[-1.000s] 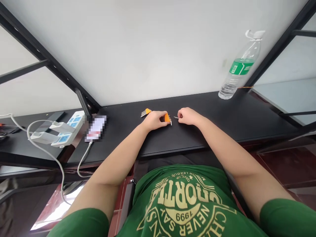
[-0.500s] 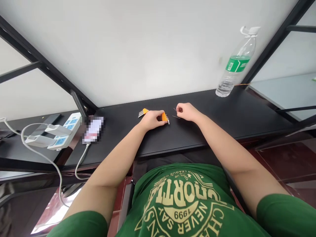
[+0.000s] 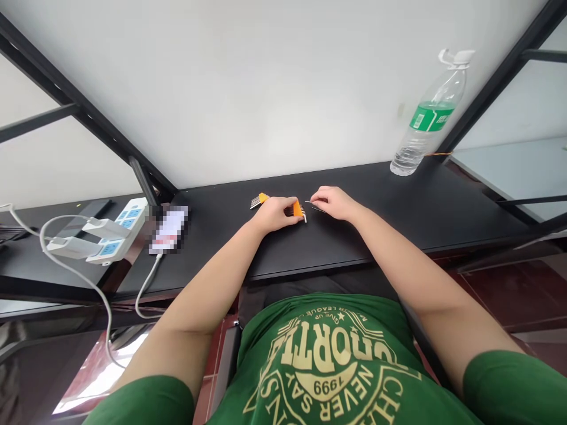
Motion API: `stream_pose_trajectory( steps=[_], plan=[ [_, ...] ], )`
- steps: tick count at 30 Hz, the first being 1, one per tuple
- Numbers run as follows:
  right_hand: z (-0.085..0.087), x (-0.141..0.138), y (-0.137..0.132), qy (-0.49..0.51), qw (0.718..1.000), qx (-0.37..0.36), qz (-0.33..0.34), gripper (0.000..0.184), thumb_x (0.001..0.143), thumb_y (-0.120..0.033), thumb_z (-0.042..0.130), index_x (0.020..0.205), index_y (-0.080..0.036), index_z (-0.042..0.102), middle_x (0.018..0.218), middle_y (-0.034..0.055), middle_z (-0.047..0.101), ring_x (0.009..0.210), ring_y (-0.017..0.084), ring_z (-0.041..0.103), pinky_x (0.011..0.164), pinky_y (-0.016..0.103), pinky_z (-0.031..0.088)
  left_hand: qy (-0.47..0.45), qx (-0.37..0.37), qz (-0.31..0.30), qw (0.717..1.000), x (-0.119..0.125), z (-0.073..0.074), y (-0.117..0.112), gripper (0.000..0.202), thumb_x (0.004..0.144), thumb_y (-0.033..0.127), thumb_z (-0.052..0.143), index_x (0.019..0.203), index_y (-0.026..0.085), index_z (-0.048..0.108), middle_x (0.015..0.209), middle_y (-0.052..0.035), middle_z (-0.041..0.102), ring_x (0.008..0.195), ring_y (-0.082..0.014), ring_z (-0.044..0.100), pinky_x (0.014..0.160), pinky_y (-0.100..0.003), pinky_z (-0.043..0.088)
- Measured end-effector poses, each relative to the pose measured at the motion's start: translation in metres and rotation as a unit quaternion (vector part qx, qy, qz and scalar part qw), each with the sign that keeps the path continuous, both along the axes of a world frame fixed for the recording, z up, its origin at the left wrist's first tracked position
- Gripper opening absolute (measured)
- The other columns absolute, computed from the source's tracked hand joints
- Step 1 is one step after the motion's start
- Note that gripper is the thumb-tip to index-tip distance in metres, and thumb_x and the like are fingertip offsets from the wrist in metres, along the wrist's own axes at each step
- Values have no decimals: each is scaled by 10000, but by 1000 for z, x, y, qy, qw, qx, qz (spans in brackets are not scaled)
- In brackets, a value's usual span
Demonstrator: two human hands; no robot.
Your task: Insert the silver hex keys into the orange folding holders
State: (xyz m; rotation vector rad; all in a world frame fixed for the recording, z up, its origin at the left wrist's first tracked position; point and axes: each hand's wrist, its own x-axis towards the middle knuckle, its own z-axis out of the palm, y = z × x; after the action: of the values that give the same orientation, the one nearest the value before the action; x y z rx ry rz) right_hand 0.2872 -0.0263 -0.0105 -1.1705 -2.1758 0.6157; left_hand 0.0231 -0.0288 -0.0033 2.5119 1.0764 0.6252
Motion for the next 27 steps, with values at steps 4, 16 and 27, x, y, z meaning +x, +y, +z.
stream_pose_trajectory(
  steps=[4, 16, 27],
  plan=[
    [-3, 4, 5, -17, 999, 7, -39, 199, 982, -214, 623, 928, -204, 814, 1016, 79, 737, 881, 212, 658, 842, 354, 487, -3, -5, 1, 1000, 1, -1, 0, 281, 841, 427, 760, 811, 229, 564, 721, 45, 579, 686, -148, 534, 672, -284, 388],
    [-1, -9, -4, 4, 999, 21, 46, 260, 1040, -272, 587, 987, -206, 833, 985, 75, 718, 862, 204, 640, 828, 345, 471, 3, 4, -17, 1000, 4, 1, -3, 247, 857, 401, 742, 811, 227, 572, 724, 37, 586, 674, -147, 527, 664, -286, 374],
    [6, -9, -11, -91, 992, 73, 49, 296, 1070, -255, 533, 985, -203, 812, 952, 67, 617, 790, 190, 540, 742, 327, 401, 56, 45, -26, 997, 7, 0, -1, 194, 860, 387, 714, 864, 229, 601, 756, 9, 614, 705, -180, 571, 676, -304, 374]
  ],
)
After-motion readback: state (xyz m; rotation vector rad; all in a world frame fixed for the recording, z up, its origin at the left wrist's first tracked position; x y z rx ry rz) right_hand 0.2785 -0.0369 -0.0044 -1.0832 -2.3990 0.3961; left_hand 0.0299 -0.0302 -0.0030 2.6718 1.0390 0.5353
